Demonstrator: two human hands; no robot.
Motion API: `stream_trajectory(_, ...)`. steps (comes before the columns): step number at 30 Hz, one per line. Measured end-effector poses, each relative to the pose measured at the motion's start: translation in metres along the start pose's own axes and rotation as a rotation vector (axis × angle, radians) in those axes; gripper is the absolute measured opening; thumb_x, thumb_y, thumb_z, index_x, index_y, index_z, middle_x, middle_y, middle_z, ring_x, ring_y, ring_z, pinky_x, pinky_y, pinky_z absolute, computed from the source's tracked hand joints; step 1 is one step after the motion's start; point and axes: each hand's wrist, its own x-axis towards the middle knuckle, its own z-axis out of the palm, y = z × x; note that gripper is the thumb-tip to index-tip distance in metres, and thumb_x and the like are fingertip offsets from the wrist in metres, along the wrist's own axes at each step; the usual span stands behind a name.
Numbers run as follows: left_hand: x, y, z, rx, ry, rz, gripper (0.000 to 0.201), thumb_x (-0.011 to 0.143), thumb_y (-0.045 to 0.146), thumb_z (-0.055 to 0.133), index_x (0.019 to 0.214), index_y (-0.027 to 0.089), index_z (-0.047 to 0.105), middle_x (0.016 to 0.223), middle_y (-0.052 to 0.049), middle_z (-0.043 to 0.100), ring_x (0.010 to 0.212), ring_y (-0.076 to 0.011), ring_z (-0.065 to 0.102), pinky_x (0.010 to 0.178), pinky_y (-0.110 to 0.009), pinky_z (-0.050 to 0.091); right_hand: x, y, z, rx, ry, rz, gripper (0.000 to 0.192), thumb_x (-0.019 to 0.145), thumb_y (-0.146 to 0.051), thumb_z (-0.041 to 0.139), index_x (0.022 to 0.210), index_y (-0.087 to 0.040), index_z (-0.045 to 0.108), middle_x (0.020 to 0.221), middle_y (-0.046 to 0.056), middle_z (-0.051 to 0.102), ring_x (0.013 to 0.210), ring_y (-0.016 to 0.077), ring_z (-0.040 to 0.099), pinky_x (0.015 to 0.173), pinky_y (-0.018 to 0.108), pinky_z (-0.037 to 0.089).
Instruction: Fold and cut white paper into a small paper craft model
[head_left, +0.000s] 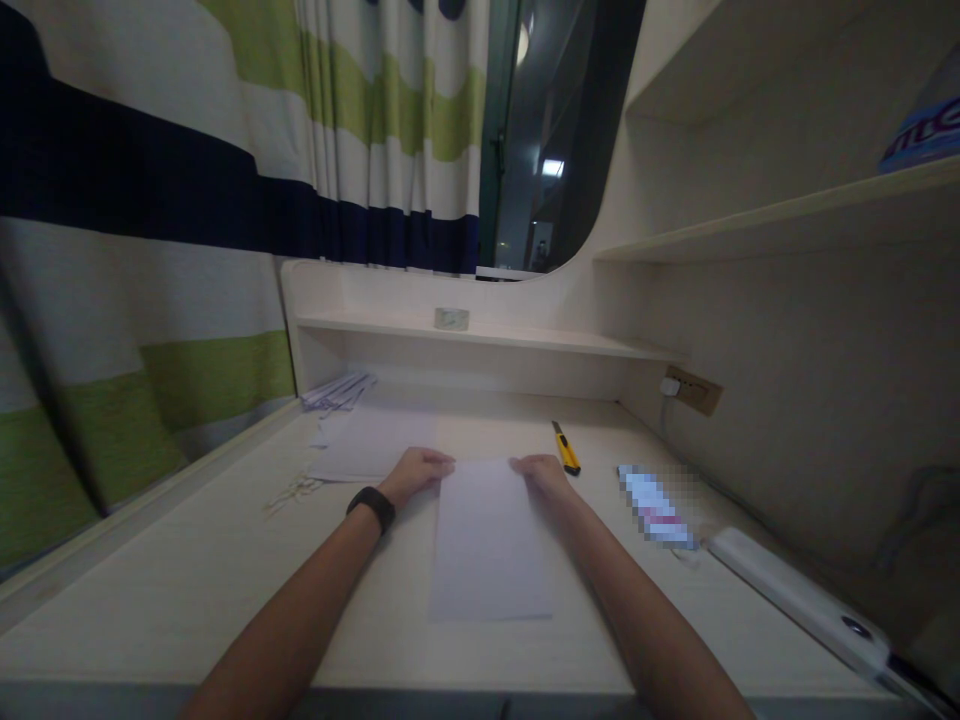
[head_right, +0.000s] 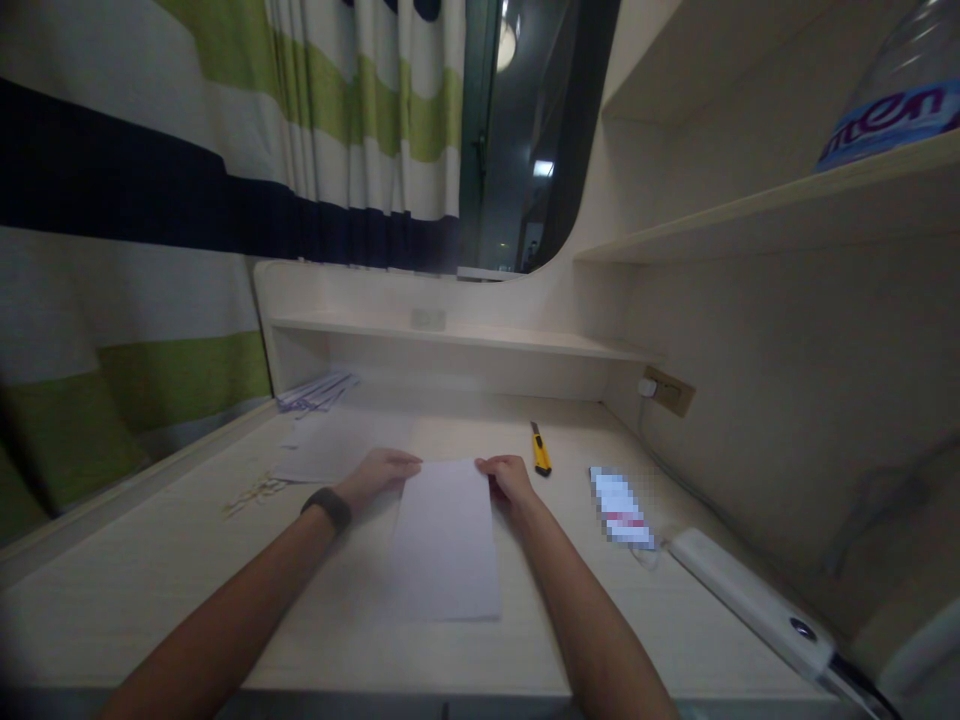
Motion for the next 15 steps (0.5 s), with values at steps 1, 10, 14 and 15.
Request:
stream_trajectory(1, -0.0002, 0.0004, 0.0003, -0.005, -0.011, -0.003, 0.039, 0.056, 0.032, 0.077, 0.084, 0.006, 0.071, 0.080, -0.014, 0.069, 0.069, -0.0196, 0.062, 0.063, -0.028, 0.045, -0.0005, -0.0002, 0.0008, 0.016, 0.027, -0.002, 0.025, 0.057, -0.028, 0.072, 0.052, -0.016, 0.051, 0.043, -0.002, 0.048, 0.038, 0.0087, 0.040, 0.039, 0.023, 0.027)
stream_trajectory(10, 0.0010, -0.0006, -0.0007, -0.053, -0.006, -0.021, 0.034, 0.056, 0.029, 0.077, 0.082, 0.007, 0.071, 0.079, -0.013, 0.069, 0.068, -0.0184, 0.062, 0.064, -0.028, 0.045, 0.0023, 0.0005, 0.0075, 0.039, 0.145, -0.021, 0.018, 0.056, -0.025, 0.070, 0.054, -0.014, 0.055, 0.043, -0.002, 0.050, 0.038, 0.0097, 0.042, 0.038, 0.023, 0.028)
stream_trajectory(14, 0.0037, -0.0024, -0.0045, -0.063, -0.041, -0.013, 0.032, 0.057, 0.029, 0.077, 0.080, 0.007, 0.071, 0.080, -0.013, 0.069, 0.068, -0.0184, 0.061, 0.063, -0.028, 0.045, 0.0045, 0.0013, 0.0068, 0.023, 0.129, -0.005, 0.020, 0.058, -0.027, 0.070, 0.053, -0.014, 0.056, 0.042, -0.001, 0.051, 0.037, 0.0097, 0.042, 0.038, 0.023, 0.029)
stream_trajectory(15, 0.0042, -0.0024, -0.0051, -0.074, -0.019, -0.009, 0.032, 0.056, 0.029, 0.077, 0.079, 0.008, 0.071, 0.080, -0.013, 0.069, 0.068, -0.0184, 0.061, 0.063, -0.028, 0.045, 0.0049, 0.0017, 0.0067, 0.015, 0.119, 0.006, 0.021, 0.060, -0.029, 0.069, 0.054, -0.014, 0.056, 0.042, -0.001, 0.052, 0.037, 0.0102, 0.043, 0.039, 0.023, 0.029)
